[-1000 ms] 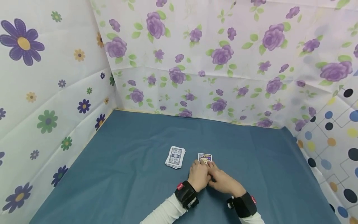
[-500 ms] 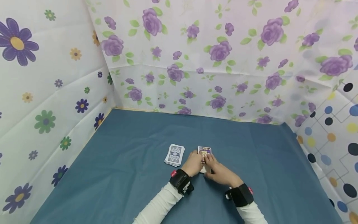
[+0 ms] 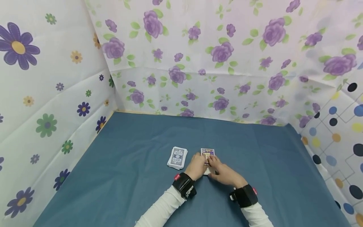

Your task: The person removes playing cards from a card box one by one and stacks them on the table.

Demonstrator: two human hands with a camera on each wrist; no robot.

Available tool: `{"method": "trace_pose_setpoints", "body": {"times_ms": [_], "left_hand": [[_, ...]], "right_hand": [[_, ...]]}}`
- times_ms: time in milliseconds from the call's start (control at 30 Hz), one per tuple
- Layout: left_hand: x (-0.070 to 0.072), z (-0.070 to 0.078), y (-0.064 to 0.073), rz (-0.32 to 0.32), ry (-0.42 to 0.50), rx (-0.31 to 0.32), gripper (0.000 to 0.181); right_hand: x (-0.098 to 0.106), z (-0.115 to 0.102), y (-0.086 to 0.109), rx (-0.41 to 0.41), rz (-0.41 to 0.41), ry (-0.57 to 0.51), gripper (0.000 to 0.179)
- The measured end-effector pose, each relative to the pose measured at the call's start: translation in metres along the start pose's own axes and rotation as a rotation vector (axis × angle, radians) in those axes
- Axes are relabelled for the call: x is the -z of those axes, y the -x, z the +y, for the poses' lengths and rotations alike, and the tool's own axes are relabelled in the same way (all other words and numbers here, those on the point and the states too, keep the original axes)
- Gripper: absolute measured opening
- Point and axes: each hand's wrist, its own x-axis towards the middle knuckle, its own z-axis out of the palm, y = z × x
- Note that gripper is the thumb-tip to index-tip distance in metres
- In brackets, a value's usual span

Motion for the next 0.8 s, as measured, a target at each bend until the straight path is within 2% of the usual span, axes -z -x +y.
{"method": "trace_pose_setpoints", "body": {"times_ms": [267, 467, 600, 700, 800], "left_hand": [[-0.008, -0.008, 0.016, 0.018, -0.074, -0.012, 0.027], [-0.009, -0.01, 0.023, 0.003, -0.033, -0.021, 0.039], [-0.007, -0.017, 0.028, -0.026, 0.019, -0.057, 0.025], [0.008, -0.029, 0.026, -0.103, 0.041, -0.116, 0.018], [0.036, -0.04, 0.016, -0.284, 0.041, -0.132, 0.024]], "right_hand": [[-0.014, 0.0, 0.0, 0.014, -0.031, -0.04, 0.065], [-0.02, 0.003, 0.0, 0.002, -0.041, -0.063, 0.065], [-0.025, 0.004, 0.004, -0.011, -0.061, -0.085, 0.064], [-0.023, 0.003, 0.006, -0.028, -0.082, -0.085, 0.064], [-0.007, 0.0, 0.006, -0.024, -0.075, -0.042, 0.063]]}}
